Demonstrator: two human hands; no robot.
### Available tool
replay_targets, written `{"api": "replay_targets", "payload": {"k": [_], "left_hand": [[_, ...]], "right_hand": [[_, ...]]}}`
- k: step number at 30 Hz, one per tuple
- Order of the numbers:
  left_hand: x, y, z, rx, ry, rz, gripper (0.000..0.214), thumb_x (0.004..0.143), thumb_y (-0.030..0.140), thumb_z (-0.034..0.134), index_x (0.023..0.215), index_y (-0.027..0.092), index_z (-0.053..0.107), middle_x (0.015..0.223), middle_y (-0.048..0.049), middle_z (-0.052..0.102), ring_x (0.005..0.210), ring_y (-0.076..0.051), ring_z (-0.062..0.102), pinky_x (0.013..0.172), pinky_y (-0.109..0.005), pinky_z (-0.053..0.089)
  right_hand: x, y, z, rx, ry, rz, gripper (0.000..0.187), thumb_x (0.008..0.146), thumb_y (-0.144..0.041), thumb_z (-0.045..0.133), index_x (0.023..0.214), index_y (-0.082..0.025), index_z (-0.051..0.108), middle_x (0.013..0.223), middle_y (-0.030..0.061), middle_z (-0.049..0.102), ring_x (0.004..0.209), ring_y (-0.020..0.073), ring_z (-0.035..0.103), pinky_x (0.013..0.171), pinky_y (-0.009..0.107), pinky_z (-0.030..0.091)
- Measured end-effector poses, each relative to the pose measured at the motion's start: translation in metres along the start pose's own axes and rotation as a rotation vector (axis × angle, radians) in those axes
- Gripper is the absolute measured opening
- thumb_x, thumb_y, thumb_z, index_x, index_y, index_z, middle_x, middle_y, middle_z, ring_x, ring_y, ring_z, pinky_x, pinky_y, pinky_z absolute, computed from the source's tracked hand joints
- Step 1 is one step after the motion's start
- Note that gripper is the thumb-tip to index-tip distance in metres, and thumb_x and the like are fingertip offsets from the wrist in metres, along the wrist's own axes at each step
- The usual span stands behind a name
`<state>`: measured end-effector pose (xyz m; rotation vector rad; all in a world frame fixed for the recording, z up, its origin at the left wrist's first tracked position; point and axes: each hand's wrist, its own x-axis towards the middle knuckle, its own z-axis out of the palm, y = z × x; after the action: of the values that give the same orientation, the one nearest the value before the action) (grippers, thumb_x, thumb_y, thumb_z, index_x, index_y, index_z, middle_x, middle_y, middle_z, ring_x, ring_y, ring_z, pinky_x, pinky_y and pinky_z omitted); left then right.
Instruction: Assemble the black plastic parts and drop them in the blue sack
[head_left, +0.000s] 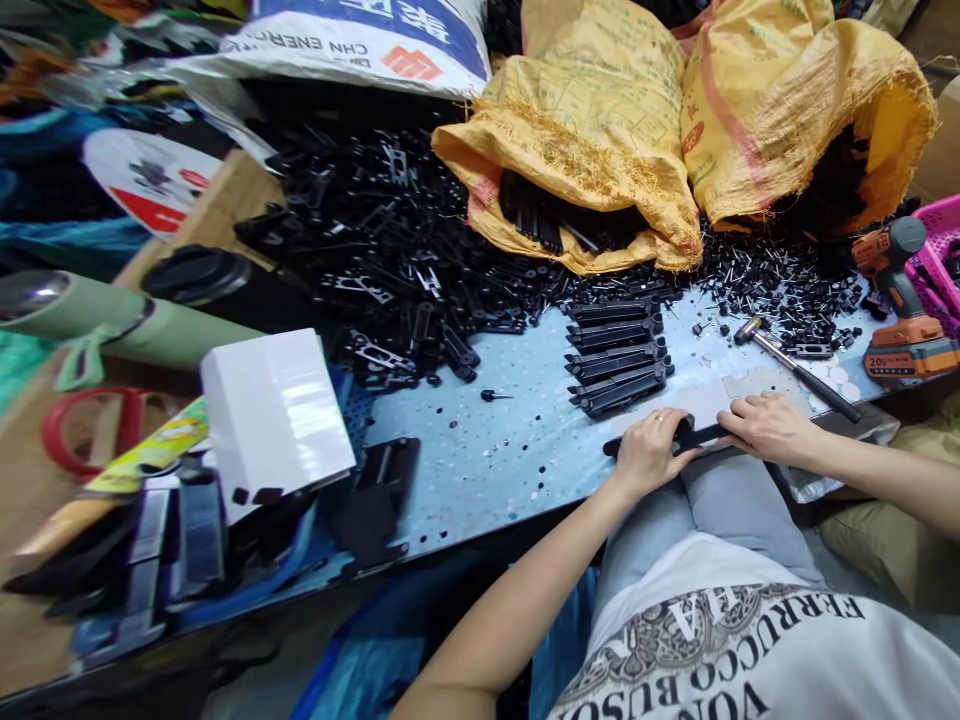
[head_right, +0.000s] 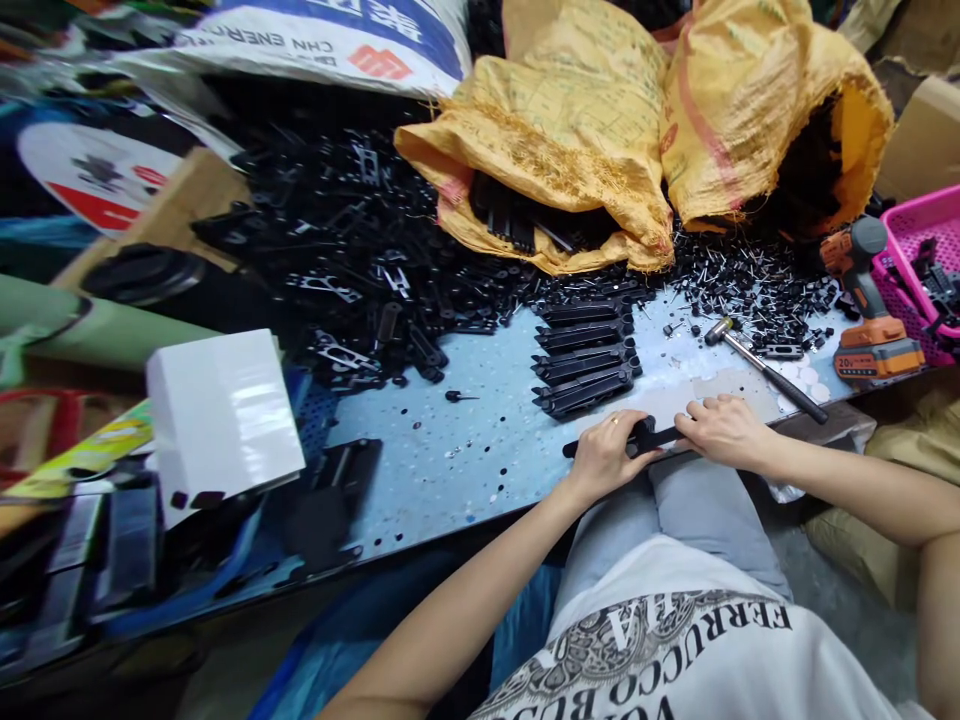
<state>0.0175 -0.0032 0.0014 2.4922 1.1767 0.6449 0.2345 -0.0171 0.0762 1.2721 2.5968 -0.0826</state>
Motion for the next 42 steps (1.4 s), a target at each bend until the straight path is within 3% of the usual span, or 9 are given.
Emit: {"api": "replay_targets", "payload": {"k": [7, 11, 14, 19, 22, 27, 31, 35, 42], "left_hand": [[0.002, 0.003, -0.001, -0.022, -0.014, -0.013, 0.045, 0.078, 0.059, 0.056, 0.101, 0.020, 0.054, 0.091, -0.0061, 0.065, 0.086, -0.021, 0.063, 0.072, -0.031, 0.049], [0.003, 0.012, 0.003, 0.016, -0.078, -0.022, 0.049, 0.075, 0.058, 0.059, 0.105, 0.019, 0.055, 0.097, -0.0087, 0.064, 0.092, -0.024, 0.062, 0.077, -0.034, 0.049], [0.001, -0.003, -0.012, 0.007, 0.065, -0.067, 0.048, 0.082, 0.053, 0.053, 0.115, 0.018, 0.052, 0.115, -0.0120, 0.061, 0.110, -0.025, 0.055, 0.092, -0.038, 0.044], [-0.008, -0.091, -0.076, 0.233, 0.495, -1.032, 0.043, 0.094, 0.038, 0.027, 0.118, 0.010, 0.049, 0.097, -0.0191, 0.065, 0.095, -0.030, 0.062, 0.081, -0.044, 0.045], [-0.016, -0.137, -0.101, 0.268, 0.400, -1.265, 0.039, 0.088, 0.032, 0.044, 0.112, 0.003, 0.051, 0.099, -0.0273, 0.063, 0.095, -0.036, 0.062, 0.079, -0.047, 0.045], [-0.031, -0.134, -0.084, 0.115, 0.470, -1.056, 0.022, 0.079, 0.020, 0.054, 0.098, 0.010, 0.058, 0.088, -0.0142, 0.067, 0.085, -0.023, 0.065, 0.079, -0.035, 0.049], [-0.051, -0.082, -0.038, -0.263, 0.717, -0.715, 0.026, 0.082, 0.031, 0.053, 0.099, 0.013, 0.059, 0.076, -0.0041, 0.066, 0.064, -0.014, 0.064, 0.065, -0.026, 0.053], [-0.063, -0.043, -0.003, -0.176, 0.763, -0.493, 0.027, 0.083, 0.036, 0.055, 0.099, 0.015, 0.061, 0.083, -0.0058, 0.068, 0.069, -0.013, 0.065, 0.070, -0.027, 0.055], [-0.064, -0.050, 0.015, 0.130, 0.642, -0.208, 0.023, 0.088, 0.031, 0.050, 0.098, 0.014, 0.063, 0.089, -0.0110, 0.069, 0.081, -0.018, 0.067, 0.076, -0.031, 0.056]], "right_hand": [[0.004, 0.010, -0.007, 0.018, -0.012, -0.057, 0.033, 0.094, -0.045, 0.037, 0.099, -0.018, 0.057, 0.090, 0.0075, 0.061, 0.075, 0.0169, 0.059, 0.062, 0.027, 0.030], [0.005, 0.016, 0.019, 0.061, 0.034, -0.019, 0.036, 0.093, -0.048, 0.041, 0.097, -0.018, 0.060, 0.089, 0.0070, 0.062, 0.078, 0.0176, 0.060, 0.066, 0.028, 0.034], [0.008, 0.030, 0.040, 0.127, 0.099, -0.037, 0.038, 0.091, -0.050, 0.043, 0.097, -0.018, 0.063, 0.090, 0.0074, 0.064, 0.085, 0.0192, 0.059, 0.073, 0.029, 0.038], [0.054, 0.063, 0.043, 0.188, 0.352, 0.027, 0.036, 0.095, -0.038, 0.038, 0.113, -0.017, 0.060, 0.109, 0.0112, 0.062, 0.099, 0.0217, 0.054, 0.086, 0.032, 0.041], [0.103, 0.074, 0.036, 0.109, 0.406, 0.107, 0.039, 0.092, -0.020, 0.037, 0.129, -0.018, 0.051, 0.125, 0.0131, 0.054, 0.106, 0.0239, 0.050, 0.088, 0.035, 0.041], [0.139, 0.083, 0.036, 0.180, 0.252, 0.078, 0.028, 0.087, -0.012, 0.041, 0.100, -0.013, 0.065, 0.099, 0.0132, 0.063, 0.093, 0.0210, 0.055, 0.082, 0.032, 0.043], [0.105, 0.065, 0.040, 0.618, 0.506, 0.156, 0.026, 0.087, -0.040, 0.052, 0.082, -0.016, 0.062, 0.082, 0.0077, 0.063, 0.075, 0.0177, 0.058, 0.070, 0.030, 0.047], [0.064, 0.026, 0.037, 0.929, 0.531, 0.143, 0.034, 0.082, -0.052, 0.056, 0.077, -0.018, 0.057, 0.070, 0.0037, 0.062, 0.062, 0.0152, 0.058, 0.060, 0.028, 0.048], [0.046, -0.003, 0.043, 0.616, 0.619, 0.014, 0.033, 0.093, -0.041, 0.043, 0.074, -0.018, 0.057, 0.080, 0.0071, 0.061, 0.075, 0.0147, 0.059, 0.070, 0.026, 0.048]]}}
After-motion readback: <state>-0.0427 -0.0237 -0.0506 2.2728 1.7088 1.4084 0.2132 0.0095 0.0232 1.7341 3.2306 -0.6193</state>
